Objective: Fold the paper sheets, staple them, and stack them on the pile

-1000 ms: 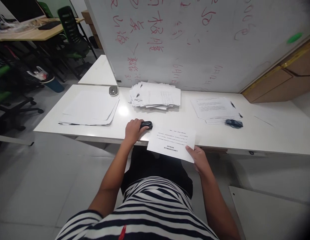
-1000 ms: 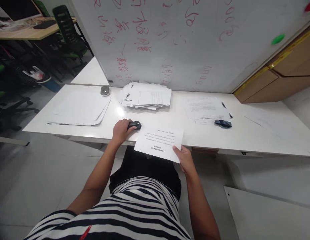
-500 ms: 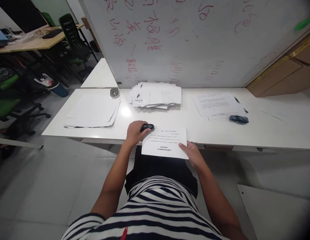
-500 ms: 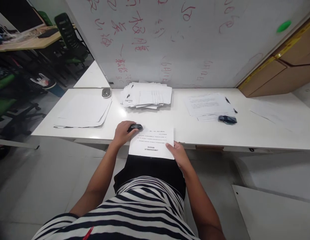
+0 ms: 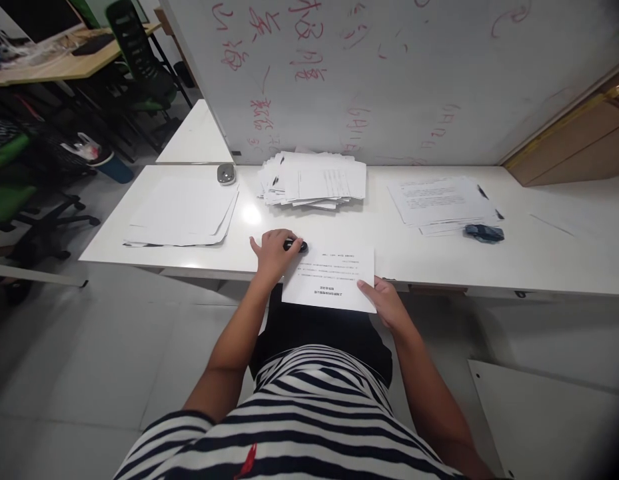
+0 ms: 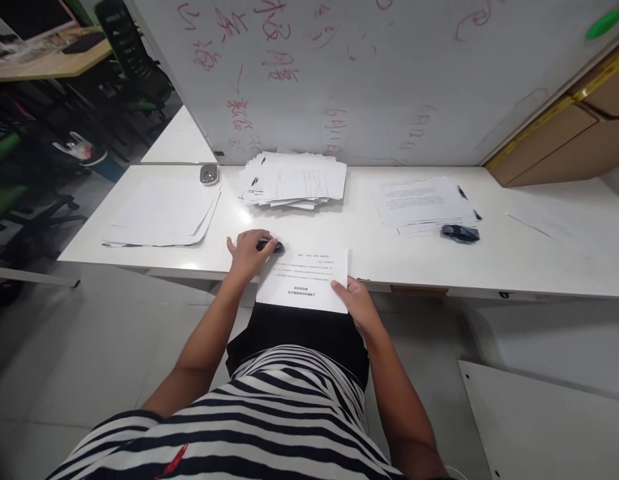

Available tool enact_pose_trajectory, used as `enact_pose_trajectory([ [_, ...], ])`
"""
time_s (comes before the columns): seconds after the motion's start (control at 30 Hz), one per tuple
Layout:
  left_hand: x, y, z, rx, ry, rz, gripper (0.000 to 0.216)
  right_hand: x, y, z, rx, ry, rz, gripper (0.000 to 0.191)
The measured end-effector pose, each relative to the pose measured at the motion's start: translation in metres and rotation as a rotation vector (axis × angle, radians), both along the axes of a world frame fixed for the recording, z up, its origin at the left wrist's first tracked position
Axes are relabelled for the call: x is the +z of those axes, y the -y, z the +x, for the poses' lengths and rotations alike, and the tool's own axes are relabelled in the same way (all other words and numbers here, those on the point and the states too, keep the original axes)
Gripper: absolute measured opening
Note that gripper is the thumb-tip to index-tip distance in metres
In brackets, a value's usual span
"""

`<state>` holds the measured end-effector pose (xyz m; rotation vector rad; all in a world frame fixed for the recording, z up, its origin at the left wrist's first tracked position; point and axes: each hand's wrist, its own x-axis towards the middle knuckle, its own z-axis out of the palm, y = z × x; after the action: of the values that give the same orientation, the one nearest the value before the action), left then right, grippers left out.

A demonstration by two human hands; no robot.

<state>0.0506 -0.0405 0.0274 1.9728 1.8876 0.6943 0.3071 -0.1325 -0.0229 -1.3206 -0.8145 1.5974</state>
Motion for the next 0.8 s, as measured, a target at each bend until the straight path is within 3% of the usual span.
enact_pose_trajectory([
  [0.2, 0.007, -0.006, -0.004, -0.097, -0.023, -0.123, 0.026, 0.000, -0.001, -0.002, -0.021, 0.030, 0.003, 0.050],
  [0.37, 0.005, 0.001, -0.008, -0.044, 0.038, -0.038, 0.036, 0.002, 0.002, -0.003, -0.004, 0.040, 0.030, 0.050],
  [0.63, -0.001, 0.002, -0.009, -0.062, -0.052, 0.012, 0.040, 0.032, 0.019, 0.045, 0.057, 0.348, 0.033, 0.047],
  [0.7, -0.003, 0.001, -0.007, -0.054, -0.094, 0.037, 0.040, 0.037, 0.025, 0.058, -0.036, 0.374, 0.041, 0.047],
  [0.8, -0.007, 0.001, -0.003, -0.007, -0.182, 0.106, 0.039, 0.032, 0.027, 0.073, -0.359, 0.331, 0.104, 0.049],
])
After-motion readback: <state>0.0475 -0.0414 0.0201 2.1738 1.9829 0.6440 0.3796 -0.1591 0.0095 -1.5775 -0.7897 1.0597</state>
